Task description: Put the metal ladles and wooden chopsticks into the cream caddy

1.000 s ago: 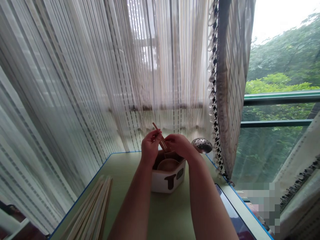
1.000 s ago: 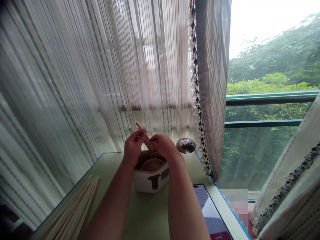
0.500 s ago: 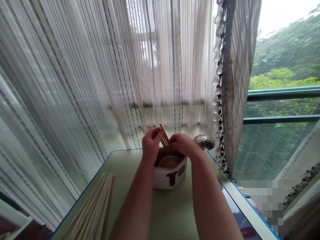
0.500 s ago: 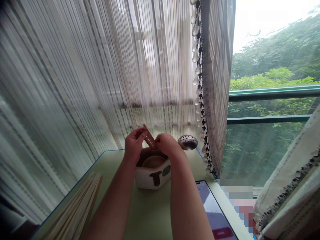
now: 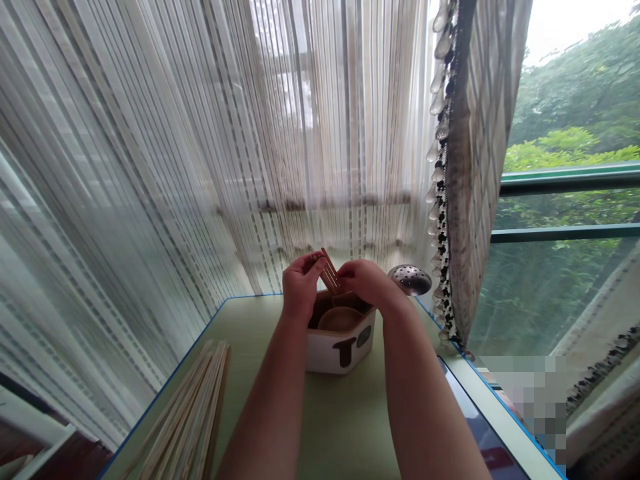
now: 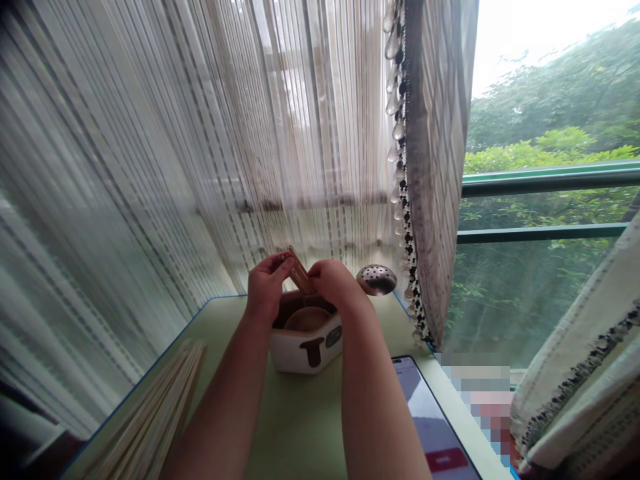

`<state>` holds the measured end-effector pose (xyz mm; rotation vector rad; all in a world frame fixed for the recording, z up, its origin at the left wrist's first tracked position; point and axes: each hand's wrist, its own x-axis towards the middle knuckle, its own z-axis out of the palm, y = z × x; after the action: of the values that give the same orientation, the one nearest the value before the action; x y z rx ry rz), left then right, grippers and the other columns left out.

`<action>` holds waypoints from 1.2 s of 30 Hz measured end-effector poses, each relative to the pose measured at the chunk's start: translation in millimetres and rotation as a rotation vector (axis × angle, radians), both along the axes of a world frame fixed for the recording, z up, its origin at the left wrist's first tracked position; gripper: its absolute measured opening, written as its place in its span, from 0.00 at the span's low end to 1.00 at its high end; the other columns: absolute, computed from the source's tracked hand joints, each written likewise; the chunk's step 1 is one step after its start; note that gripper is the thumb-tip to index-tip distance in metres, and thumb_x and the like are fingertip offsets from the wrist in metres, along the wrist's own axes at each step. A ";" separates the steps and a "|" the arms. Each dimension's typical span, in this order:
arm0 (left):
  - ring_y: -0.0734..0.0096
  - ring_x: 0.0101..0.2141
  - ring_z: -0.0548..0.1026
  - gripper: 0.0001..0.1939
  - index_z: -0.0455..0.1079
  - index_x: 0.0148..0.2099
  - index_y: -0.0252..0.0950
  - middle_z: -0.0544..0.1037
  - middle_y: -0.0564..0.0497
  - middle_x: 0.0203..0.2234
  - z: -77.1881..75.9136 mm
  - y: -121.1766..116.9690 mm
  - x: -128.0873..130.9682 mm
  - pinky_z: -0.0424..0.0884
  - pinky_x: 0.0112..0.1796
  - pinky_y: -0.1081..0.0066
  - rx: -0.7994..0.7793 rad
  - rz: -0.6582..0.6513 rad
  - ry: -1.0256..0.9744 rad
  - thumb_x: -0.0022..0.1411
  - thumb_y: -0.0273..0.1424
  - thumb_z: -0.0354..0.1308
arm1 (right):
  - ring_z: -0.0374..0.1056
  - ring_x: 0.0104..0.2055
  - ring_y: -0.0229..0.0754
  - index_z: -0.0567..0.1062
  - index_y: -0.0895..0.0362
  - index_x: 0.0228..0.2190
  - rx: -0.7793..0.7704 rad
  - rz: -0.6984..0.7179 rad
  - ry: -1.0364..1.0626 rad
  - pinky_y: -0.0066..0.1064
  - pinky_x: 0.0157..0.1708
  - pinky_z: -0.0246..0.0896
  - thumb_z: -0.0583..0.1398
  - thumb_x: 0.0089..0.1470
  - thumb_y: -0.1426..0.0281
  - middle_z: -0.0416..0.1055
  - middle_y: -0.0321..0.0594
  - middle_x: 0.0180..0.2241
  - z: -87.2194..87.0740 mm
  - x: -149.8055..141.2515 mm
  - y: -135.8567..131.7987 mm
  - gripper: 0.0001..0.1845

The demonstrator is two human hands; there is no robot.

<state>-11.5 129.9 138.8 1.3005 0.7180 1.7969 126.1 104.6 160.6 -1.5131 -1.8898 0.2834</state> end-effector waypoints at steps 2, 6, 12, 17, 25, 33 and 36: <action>0.70 0.31 0.76 0.17 0.74 0.38 0.32 0.78 0.48 0.30 0.0 -0.4 -1.0 0.73 0.38 0.66 -0.016 -0.008 0.000 0.44 0.35 0.66 | 0.69 0.29 0.39 0.79 0.56 0.30 -0.008 -0.008 -0.012 0.26 0.29 0.58 0.60 0.43 0.74 0.76 0.39 0.27 -0.3 0.6 -0.3 0.09; 0.71 0.28 0.76 0.16 0.75 0.34 0.31 0.78 0.49 0.26 3.1 -3.2 -5.5 0.74 0.37 0.64 -0.094 -0.101 0.045 0.42 0.35 0.67 | 0.68 0.29 0.39 0.80 0.56 0.30 0.002 -0.004 -0.014 0.26 0.29 0.58 0.60 0.44 0.74 0.76 0.39 0.26 1.0 0.5 -1.8 0.10; 0.70 0.30 0.76 0.16 0.76 0.35 0.33 0.79 0.50 0.27 13.0 -11.4 -5.9 0.73 0.38 0.65 -0.011 0.007 0.015 0.43 0.36 0.66 | 0.67 0.28 0.37 0.79 0.57 0.29 0.017 0.059 0.061 0.24 0.26 0.56 0.60 0.43 0.73 0.75 0.37 0.24 1.3 0.6 -2.3 0.08; 0.68 0.30 0.76 0.16 0.77 0.36 0.35 0.79 0.49 0.28 13.5 -11.9 -4.6 0.73 0.36 0.66 0.017 0.064 0.098 0.45 0.37 0.66 | 0.68 0.27 0.37 0.79 0.57 0.29 -0.017 0.106 0.093 0.23 0.25 0.56 0.61 0.43 0.71 0.75 0.37 0.23 -5.2 1.5 1.3 0.08; 0.69 0.28 0.76 0.17 0.76 0.36 0.34 0.79 0.49 0.26 7.2 -5.9 -7.2 0.72 0.34 0.66 -0.027 0.001 0.143 0.44 0.38 0.66 | 0.67 0.25 0.37 0.80 0.56 0.27 -0.051 0.070 -0.008 0.24 0.24 0.55 0.60 0.42 0.72 0.74 0.36 0.21 -3.4 -0.1 -2.6 0.08; 0.67 0.34 0.77 0.19 0.75 0.39 0.33 0.80 0.46 0.32 14.1 -14.3 -5.1 0.73 0.39 0.66 -0.002 -0.007 0.123 0.44 0.36 0.67 | 0.69 0.28 0.39 0.79 0.56 0.29 -0.059 0.067 0.002 0.25 0.26 0.57 0.61 0.42 0.70 0.75 0.38 0.25 0.7 1.7 -4.5 0.09; 0.67 0.35 0.77 0.22 0.74 0.42 0.33 0.79 0.44 0.34 19.7 -17.4 -8.0 0.73 0.39 0.66 0.008 0.067 0.105 0.44 0.38 0.66 | 0.69 0.28 0.40 0.79 0.57 0.30 -0.052 0.047 -0.003 0.26 0.27 0.59 0.62 0.41 0.70 0.76 0.40 0.26 3.2 1.8 -7.0 0.10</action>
<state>-19.5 112.5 158.5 1.3999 0.8215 1.7965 127.9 97.6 163.8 -1.5057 -1.9356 0.3549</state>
